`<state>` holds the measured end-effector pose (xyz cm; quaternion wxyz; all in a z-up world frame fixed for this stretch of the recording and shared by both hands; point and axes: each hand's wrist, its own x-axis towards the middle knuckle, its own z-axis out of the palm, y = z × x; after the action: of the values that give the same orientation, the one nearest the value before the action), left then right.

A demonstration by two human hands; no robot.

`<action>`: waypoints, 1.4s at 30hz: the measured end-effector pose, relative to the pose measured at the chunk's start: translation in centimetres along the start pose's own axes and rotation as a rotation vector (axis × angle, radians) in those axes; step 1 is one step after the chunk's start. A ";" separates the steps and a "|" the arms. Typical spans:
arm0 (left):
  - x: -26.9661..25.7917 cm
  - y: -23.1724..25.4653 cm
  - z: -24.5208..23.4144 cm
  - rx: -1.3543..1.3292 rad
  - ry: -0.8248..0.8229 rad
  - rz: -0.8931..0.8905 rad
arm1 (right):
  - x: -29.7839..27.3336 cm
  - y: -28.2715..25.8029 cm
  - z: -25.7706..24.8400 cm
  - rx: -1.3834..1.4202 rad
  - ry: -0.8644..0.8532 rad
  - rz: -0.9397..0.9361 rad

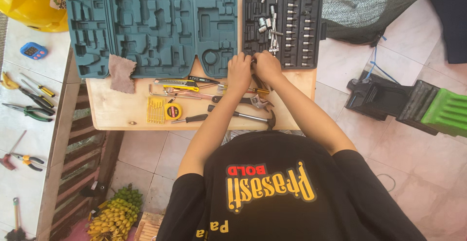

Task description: The person opens a toolbox, removes various hand tools including a hammer, wrenches, pliers, and screwdrivers onto the table, and unloads socket bits from a socket set case.

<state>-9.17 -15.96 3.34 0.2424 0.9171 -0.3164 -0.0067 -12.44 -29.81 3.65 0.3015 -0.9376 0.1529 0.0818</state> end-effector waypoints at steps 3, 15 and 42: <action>-0.2 0.0 0.1 0.019 -0.018 -0.010 | 1.1 0.8 0.9 -0.132 -0.091 0.011; -3.4 0.8 -3.0 -0.219 -0.045 -0.154 | -2.8 1.1 0.9 -0.023 -0.153 -0.081; 5.0 1.2 -3.6 -0.360 -0.083 -0.095 | 14.0 1.2 -3.8 0.037 0.410 -0.028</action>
<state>-5.23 -18.13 7.81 0.3886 0.8717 -0.2763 -0.1126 0.53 -36.27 2.67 0.2821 -0.9310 0.1995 -0.1180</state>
